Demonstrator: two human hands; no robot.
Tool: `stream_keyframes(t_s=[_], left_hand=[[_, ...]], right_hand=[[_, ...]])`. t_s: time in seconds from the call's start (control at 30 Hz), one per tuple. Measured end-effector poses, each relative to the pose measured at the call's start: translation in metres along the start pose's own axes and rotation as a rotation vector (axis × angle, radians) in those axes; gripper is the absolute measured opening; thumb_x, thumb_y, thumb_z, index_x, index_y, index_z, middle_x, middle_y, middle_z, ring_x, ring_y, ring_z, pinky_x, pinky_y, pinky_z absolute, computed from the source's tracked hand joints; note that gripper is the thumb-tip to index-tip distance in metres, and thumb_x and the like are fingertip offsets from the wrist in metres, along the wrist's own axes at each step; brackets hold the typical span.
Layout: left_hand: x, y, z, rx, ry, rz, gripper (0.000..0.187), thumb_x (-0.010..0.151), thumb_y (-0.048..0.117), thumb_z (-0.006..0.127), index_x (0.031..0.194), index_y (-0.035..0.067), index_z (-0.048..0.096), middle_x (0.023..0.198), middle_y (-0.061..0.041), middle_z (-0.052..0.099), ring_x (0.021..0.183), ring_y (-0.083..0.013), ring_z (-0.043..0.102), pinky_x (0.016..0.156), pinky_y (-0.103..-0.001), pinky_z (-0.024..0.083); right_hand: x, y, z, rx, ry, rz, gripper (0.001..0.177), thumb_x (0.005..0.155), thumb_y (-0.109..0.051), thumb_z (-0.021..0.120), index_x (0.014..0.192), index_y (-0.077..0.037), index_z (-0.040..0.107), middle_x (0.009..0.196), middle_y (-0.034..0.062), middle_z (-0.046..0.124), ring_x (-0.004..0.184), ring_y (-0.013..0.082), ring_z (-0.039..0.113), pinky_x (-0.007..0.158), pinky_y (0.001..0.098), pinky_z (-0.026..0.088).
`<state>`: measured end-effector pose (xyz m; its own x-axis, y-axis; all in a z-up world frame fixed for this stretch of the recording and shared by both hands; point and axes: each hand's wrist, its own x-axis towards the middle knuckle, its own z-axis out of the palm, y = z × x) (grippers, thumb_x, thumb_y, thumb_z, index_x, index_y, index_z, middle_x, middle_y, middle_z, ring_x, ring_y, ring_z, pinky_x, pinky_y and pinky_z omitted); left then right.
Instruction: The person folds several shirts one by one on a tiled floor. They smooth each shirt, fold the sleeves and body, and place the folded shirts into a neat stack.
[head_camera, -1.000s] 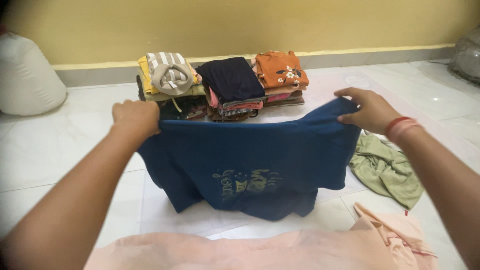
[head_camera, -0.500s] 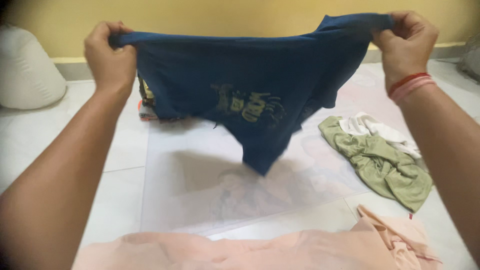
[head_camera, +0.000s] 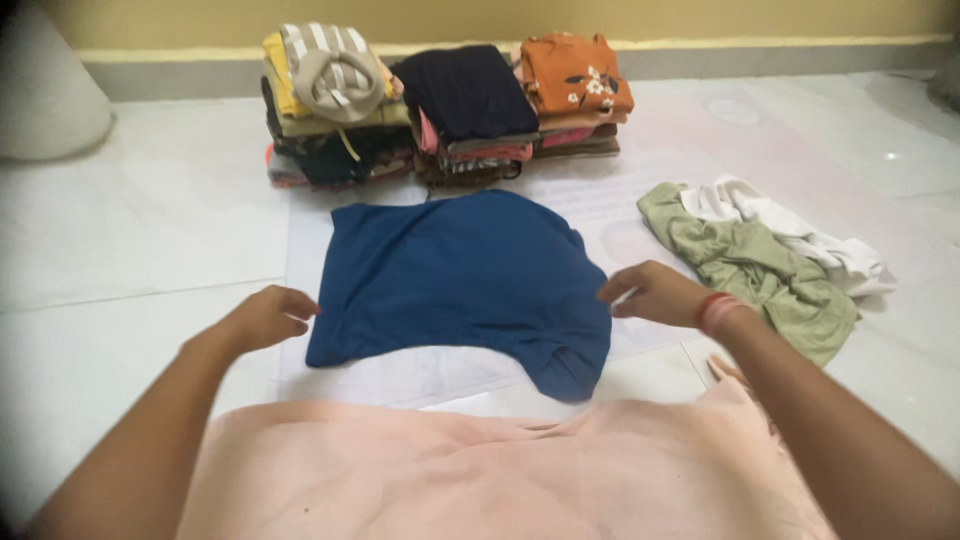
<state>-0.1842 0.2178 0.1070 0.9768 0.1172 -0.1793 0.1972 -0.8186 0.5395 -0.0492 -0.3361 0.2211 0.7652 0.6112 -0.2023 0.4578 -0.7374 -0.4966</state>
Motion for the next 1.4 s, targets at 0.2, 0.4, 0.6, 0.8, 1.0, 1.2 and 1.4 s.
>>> stream_keyframes(t_s=[0.2,0.4,0.6,0.8,1.0,1.2,1.4], left_hand=[[0.000,0.043,0.058,0.155,0.161,0.055,0.064,0.070,-0.011,0.066,0.129,0.014,0.069,0.143,-0.015,0.060,0.131,-0.0319,0.055,0.110,-0.039,0.047],[-0.017,0.057,0.097,0.277,0.074,0.059,0.066,0.079,0.017,0.079,0.140,0.018,0.054,0.159,-0.009,0.035,0.147,-0.0293,0.033,0.116,-0.042,0.038],[-0.025,0.072,0.076,0.443,-0.180,-0.193,0.048,0.087,0.027,0.071,0.134,0.021,0.063,0.145,-0.001,0.057,0.131,-0.0237,0.057,0.107,-0.041,0.052],[-0.010,0.088,0.049,0.268,-0.666,-0.356,0.049,0.086,0.048,0.077,0.114,0.008,0.076,0.114,-0.015,0.078,0.099,-0.0294,0.078,0.093,-0.042,0.058],[0.038,0.063,0.044,0.027,-0.060,-0.174,0.037,0.089,0.035,0.068,0.120,0.014,0.073,0.119,-0.011,0.076,0.109,-0.0292,0.071,0.096,-0.042,0.054],[0.104,0.034,0.028,0.065,0.345,-0.022,0.039,0.090,0.018,0.067,0.129,0.014,0.065,0.135,-0.012,0.064,0.118,-0.0351,0.062,0.097,-0.046,0.051],[0.160,0.007,0.014,0.255,0.293,-0.033,0.039,0.083,0.024,0.075,0.120,0.013,0.068,0.126,-0.010,0.067,0.118,-0.0350,0.059,0.095,-0.047,0.051]], right_hand=[[0.040,0.000,0.071,-0.012,0.004,0.019,0.028,0.082,-0.016,0.073,0.110,-0.010,0.078,0.110,0.0091,0.080,0.105,0.0229,0.075,0.095,0.0330,0.056],[0.051,0.007,0.149,-0.217,0.053,-0.036,0.055,0.074,-0.015,0.078,0.127,-0.013,0.065,0.122,0.0148,0.068,0.113,0.0371,0.064,0.091,0.0424,0.050],[0.048,0.002,0.174,-0.258,-0.104,0.068,0.046,0.082,-0.005,0.058,0.126,-0.018,0.063,0.101,0.0145,0.073,0.098,0.0343,0.069,0.085,0.0441,0.053],[0.056,-0.022,0.147,-0.311,-0.778,0.119,0.040,0.076,0.000,0.061,0.108,-0.017,0.075,0.091,0.0086,0.071,0.087,0.0278,0.067,0.077,0.0411,0.052],[0.148,-0.001,0.099,0.144,-0.210,0.000,0.022,0.085,-0.009,0.063,0.103,-0.006,0.075,0.096,0.0118,0.077,0.089,0.0217,0.073,0.083,0.0338,0.058],[0.244,0.046,0.063,0.080,0.257,0.042,0.032,0.087,-0.012,0.068,0.118,-0.005,0.070,0.115,0.0133,0.076,0.110,0.0248,0.072,0.098,0.0359,0.054],[0.313,0.091,0.075,-0.042,0.459,0.145,0.044,0.089,-0.026,0.073,0.127,-0.004,0.067,0.120,0.0206,0.071,0.112,0.0350,0.067,0.098,0.0432,0.052]])
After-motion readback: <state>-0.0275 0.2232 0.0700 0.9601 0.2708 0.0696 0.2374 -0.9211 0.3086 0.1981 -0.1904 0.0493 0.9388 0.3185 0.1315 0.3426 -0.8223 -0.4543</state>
